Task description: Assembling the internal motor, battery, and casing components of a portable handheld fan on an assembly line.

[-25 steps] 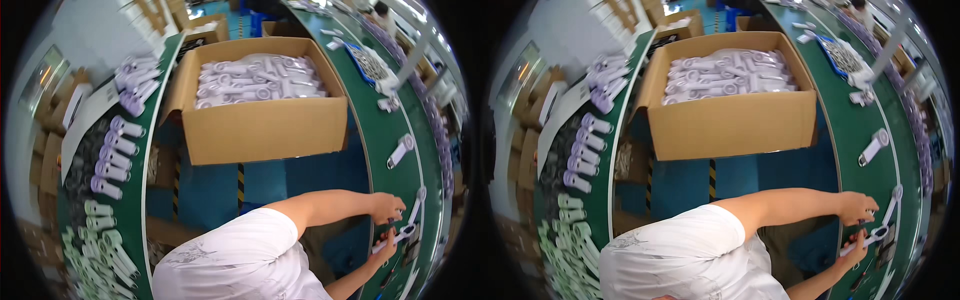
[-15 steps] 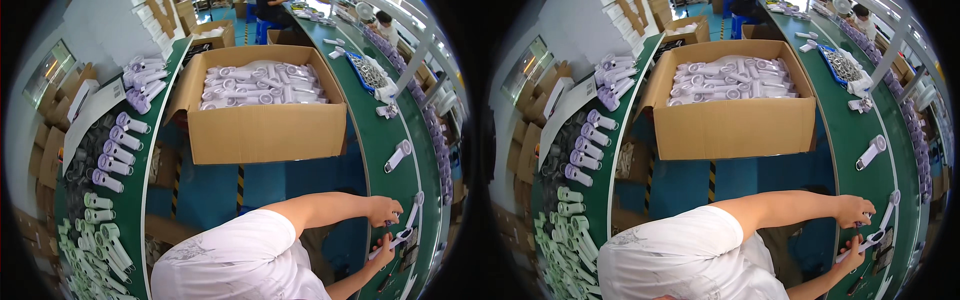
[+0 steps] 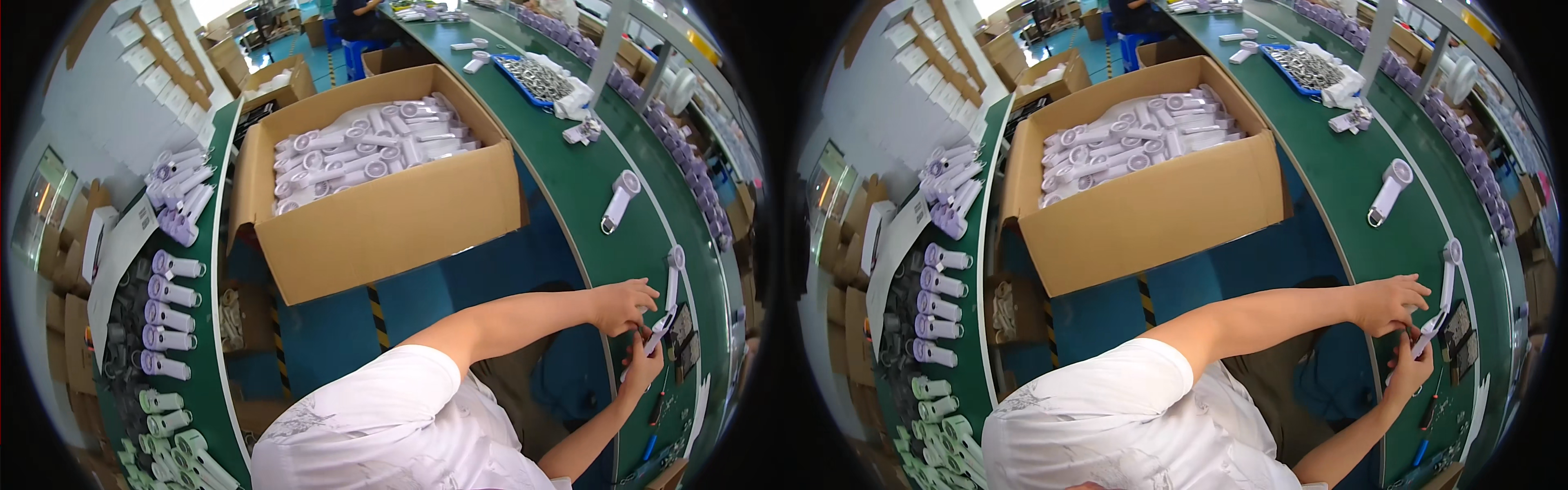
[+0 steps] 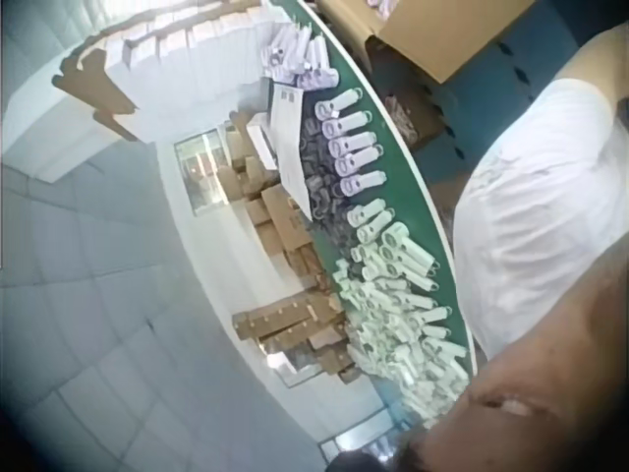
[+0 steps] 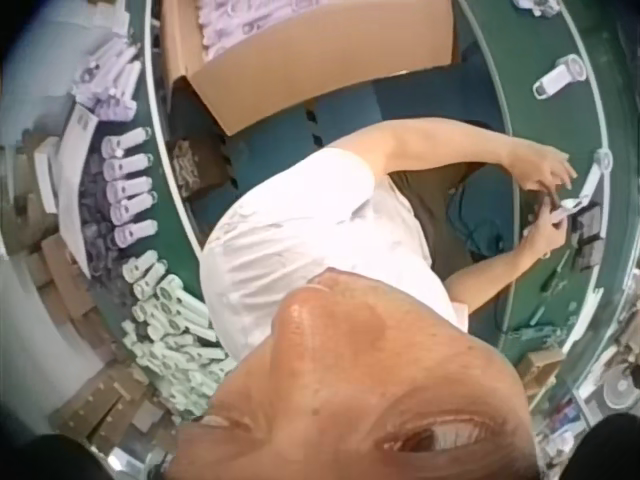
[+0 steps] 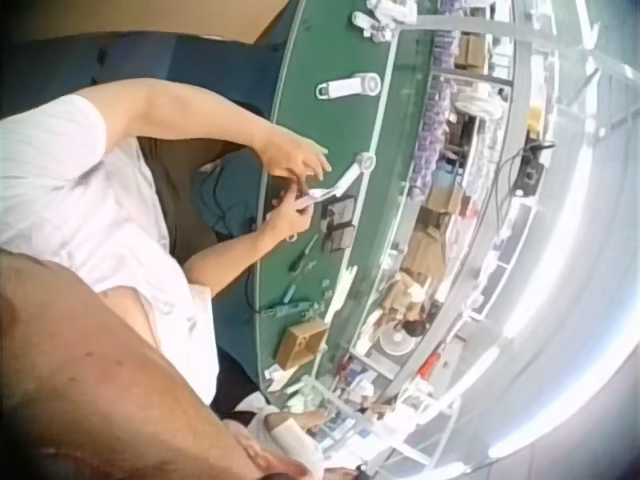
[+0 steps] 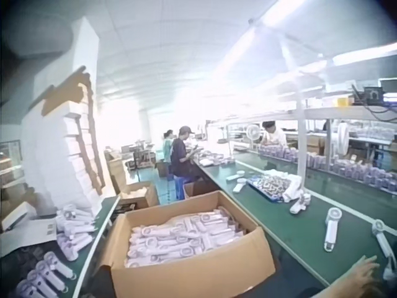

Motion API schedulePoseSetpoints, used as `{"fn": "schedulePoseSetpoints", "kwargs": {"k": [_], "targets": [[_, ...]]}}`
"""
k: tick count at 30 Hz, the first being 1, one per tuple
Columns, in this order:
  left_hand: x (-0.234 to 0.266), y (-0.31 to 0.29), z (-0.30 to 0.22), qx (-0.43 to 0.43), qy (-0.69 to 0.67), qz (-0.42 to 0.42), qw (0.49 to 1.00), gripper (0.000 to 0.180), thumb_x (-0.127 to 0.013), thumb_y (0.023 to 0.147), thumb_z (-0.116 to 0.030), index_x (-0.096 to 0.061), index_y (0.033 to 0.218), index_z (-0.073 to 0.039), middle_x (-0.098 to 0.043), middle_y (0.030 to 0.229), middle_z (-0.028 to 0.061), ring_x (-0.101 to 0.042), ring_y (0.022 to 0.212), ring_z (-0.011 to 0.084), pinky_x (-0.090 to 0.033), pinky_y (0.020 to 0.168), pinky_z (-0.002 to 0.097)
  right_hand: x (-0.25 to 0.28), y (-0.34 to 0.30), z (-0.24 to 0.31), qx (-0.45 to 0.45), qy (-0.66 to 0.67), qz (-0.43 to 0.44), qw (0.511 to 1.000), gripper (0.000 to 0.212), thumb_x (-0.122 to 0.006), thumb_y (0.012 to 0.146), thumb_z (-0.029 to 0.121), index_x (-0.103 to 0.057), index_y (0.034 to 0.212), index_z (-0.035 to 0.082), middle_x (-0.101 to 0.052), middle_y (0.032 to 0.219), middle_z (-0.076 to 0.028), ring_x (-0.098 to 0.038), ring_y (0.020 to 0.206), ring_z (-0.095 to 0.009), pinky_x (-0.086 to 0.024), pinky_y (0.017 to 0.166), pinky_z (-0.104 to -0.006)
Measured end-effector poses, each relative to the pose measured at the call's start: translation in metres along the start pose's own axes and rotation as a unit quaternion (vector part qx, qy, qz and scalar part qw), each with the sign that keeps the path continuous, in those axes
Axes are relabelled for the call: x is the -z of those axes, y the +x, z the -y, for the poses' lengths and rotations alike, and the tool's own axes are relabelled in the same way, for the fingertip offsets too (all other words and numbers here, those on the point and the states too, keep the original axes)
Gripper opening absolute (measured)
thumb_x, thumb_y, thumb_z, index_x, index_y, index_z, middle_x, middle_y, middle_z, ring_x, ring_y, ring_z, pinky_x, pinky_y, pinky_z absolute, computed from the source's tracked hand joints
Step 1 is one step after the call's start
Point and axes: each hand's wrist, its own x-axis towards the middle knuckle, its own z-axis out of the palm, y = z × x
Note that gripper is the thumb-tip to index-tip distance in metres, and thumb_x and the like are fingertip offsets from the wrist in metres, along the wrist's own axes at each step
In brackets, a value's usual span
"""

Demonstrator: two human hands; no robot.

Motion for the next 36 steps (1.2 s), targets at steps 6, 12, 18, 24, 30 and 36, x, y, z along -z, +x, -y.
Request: {"fn": "schedulePoseSetpoints", "kwargs": {"k": [6, 12, 18, 24, 30, 36], "targets": [[-0.008, 0.004, -0.003, -0.026, -0.019, -0.004, 0.999, 0.008, -0.083, 0.075, -0.017, -0.081, 0.082, -0.014, -0.067, 0.125, 0.0128, -0.053, 0.137, 0.0378, -0.033, 0.121, 0.0673, 0.017, 0.004, -0.011, -0.005, -0.008, -0.001, 1.0, 0.035, -0.079, 0.092, 0.011, -0.071, 0.124, 0.001, -0.07, 0.095, -0.002, -0.058, 0.065, -0.005, -0.04, 0.046, -0.0197], [0.008, 0.007, 0.008, -0.023, -0.054, -0.037, 0.998, 0.011, -0.079, 0.074, -0.009, -0.075, 0.084, -0.009, -0.065, 0.129, 0.0183, -0.059, 0.125, 0.044, -0.044, 0.108, 0.0614, -0.016, -0.01, 0.049, 0.027, -0.106, -0.026, 0.994, 0.037, -0.087, 0.085, 0.029, -0.076, 0.109, 0.003, -0.068, 0.078, 0.001, -0.057, 0.063, -0.008, -0.045, 0.054, -0.0251], [0.037, 0.018, 0.002, 0.056, -0.013, 0.059, 0.997, 0.009, -0.08, 0.081, -0.009, -0.081, 0.09, -0.006, -0.062, 0.143, 0.0184, -0.051, 0.14, 0.0442, -0.041, 0.117, 0.0561, -0.006, -0.015, 0.045, 0.15, -0.123, -0.078, 0.978, 0.034, -0.077, 0.082, 0.013, -0.071, 0.112, -0.001, -0.07, 0.087, -0.008, -0.063, 0.072, -0.014, -0.052, 0.068, -0.0293], [0.023, 0.022, 0.0, 0.101, -0.07, 0.07, 0.99, 0.015, -0.078, 0.082, -0.001, -0.083, 0.095, -0.005, -0.061, 0.147, 0.0149, -0.049, 0.144, 0.0408, -0.047, 0.111, 0.0462, 0.006, -0.022, 0.026, 0.203, -0.227, -0.072, 0.95, 0.045, -0.074, 0.077, 0.005, -0.07, 0.121, -0.002, -0.063, 0.089, -0.013, -0.064, 0.071, -0.026, -0.053, 0.066, -0.0352], [0.026, 0.014, 0.007, 0.102, -0.068, 0.07, 0.99, 0.016, -0.079, 0.082, -0.005, -0.084, 0.097, -0.007, -0.062, 0.145, 0.0168, -0.051, 0.142, 0.0432, -0.046, 0.112, 0.0482, -0.004, -0.021, 0.018, 0.188, -0.27, -0.049, 0.943, 0.052, -0.074, 0.076, 0.009, -0.068, 0.126, -0.004, -0.066, 0.094, -0.017, -0.067, 0.093, -0.036, -0.056, 0.084, -0.0436], [0.03, 0.016, 0.005, 0.11, -0.057, 0.087, 0.988, 0.022, -0.078, 0.08, 0.002, -0.083, 0.1, -0.005, -0.06, 0.149, 0.0152, -0.049, 0.146, 0.0383, -0.046, 0.114, 0.0446, -0.013, -0.015, 0.017, 0.23, -0.295, -0.062, 0.925, 0.056, -0.081, 0.081, 0.013, -0.066, 0.133, -0.002, -0.063, 0.091, -0.015, -0.063, 0.088, -0.033, -0.053, 0.079, -0.0428]]}}
